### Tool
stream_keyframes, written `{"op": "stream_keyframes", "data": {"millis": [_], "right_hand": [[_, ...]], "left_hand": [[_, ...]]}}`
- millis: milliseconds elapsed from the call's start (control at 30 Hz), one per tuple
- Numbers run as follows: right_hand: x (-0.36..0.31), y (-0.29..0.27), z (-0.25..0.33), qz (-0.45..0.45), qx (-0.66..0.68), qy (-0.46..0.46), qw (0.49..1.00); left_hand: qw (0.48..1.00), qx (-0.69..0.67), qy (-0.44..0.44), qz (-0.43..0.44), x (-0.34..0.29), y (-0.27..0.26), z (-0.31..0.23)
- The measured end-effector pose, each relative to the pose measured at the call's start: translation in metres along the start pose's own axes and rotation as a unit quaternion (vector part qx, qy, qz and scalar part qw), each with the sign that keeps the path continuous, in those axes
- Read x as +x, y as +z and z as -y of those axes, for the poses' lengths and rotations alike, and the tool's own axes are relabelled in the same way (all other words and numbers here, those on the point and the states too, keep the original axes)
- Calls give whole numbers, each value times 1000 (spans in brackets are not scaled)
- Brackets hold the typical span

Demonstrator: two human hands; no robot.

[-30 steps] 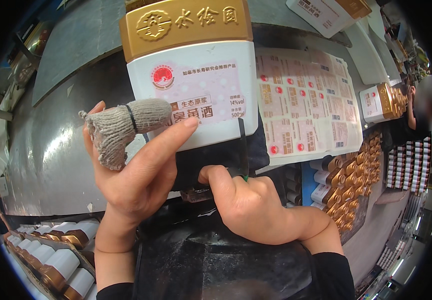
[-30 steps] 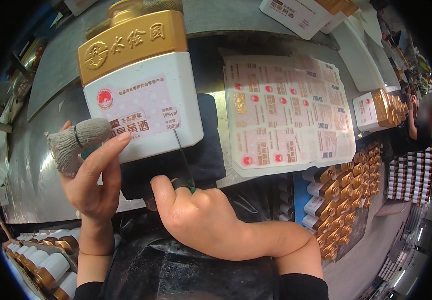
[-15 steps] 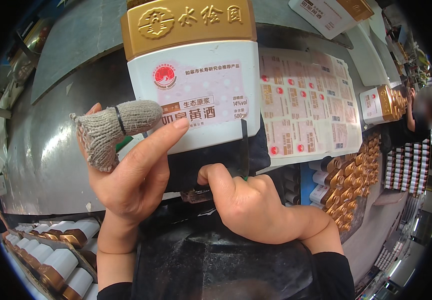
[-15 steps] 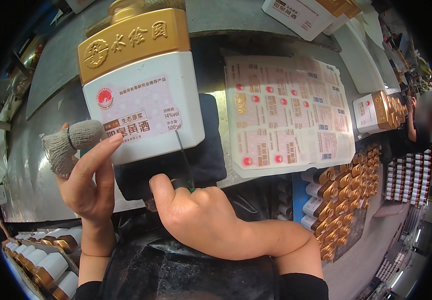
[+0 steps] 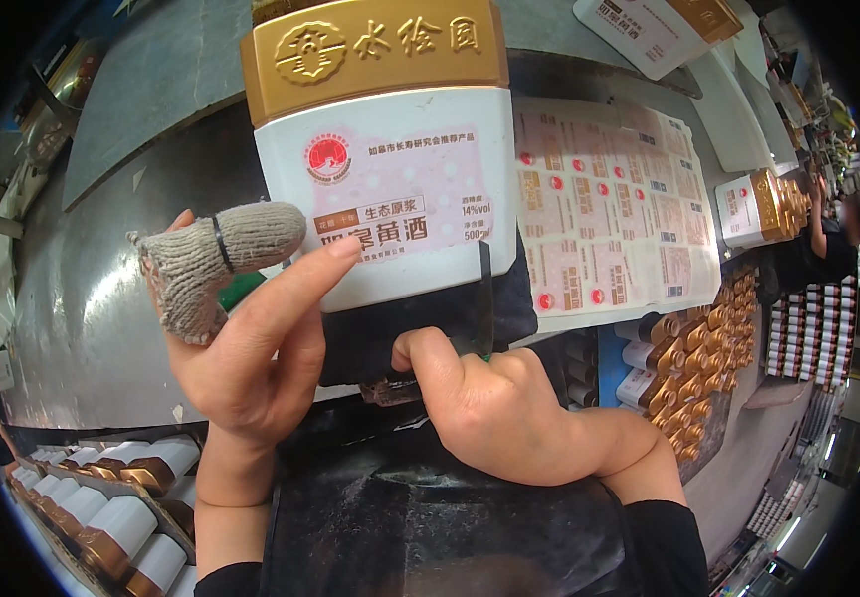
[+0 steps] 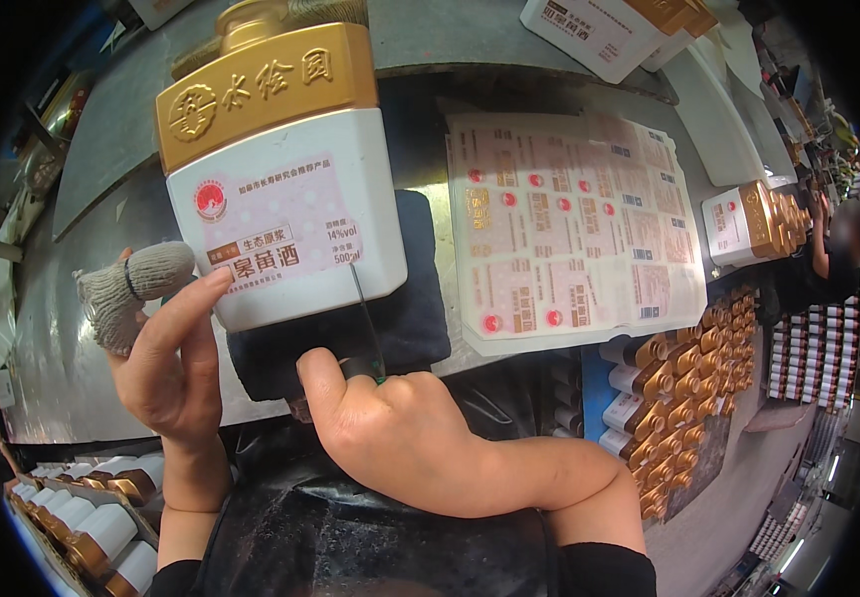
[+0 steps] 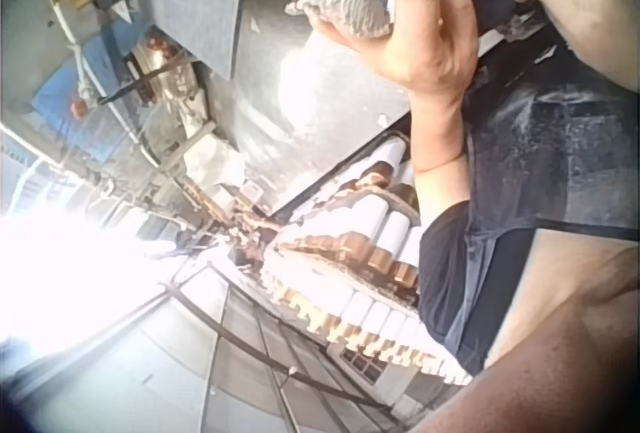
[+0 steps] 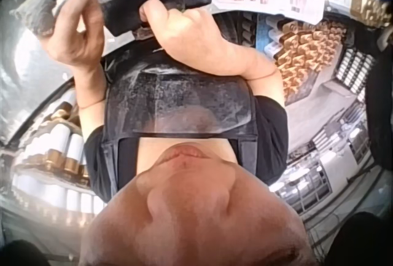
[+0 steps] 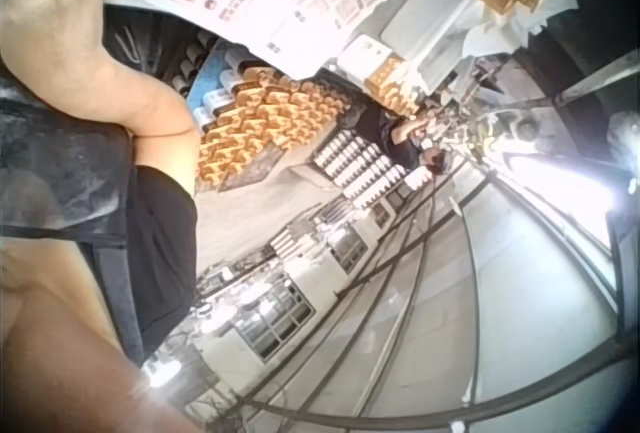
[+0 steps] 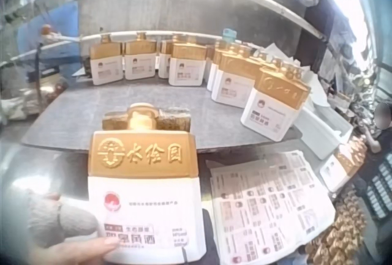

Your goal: The person applies labels to gold-topped bottles using a green squeegee tool. They pick up a bottle, place a label on its side, smooth it with the squeegee, and set the bottle aside before repeating the process with another bottle.

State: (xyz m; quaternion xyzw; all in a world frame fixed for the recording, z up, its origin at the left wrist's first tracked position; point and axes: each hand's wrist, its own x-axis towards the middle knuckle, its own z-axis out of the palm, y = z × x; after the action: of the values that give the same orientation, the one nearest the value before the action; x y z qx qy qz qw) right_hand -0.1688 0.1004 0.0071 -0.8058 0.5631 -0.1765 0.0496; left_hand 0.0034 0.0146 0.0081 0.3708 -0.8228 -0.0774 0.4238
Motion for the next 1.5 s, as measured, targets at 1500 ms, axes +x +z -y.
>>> {"op": "stream_keyframes", "data": {"millis": [1500], "right_hand": [[38, -31, -71, -47, 528, 227, 817]], "left_hand": [[887, -398, -233, -15, 11, 31, -8]]}}
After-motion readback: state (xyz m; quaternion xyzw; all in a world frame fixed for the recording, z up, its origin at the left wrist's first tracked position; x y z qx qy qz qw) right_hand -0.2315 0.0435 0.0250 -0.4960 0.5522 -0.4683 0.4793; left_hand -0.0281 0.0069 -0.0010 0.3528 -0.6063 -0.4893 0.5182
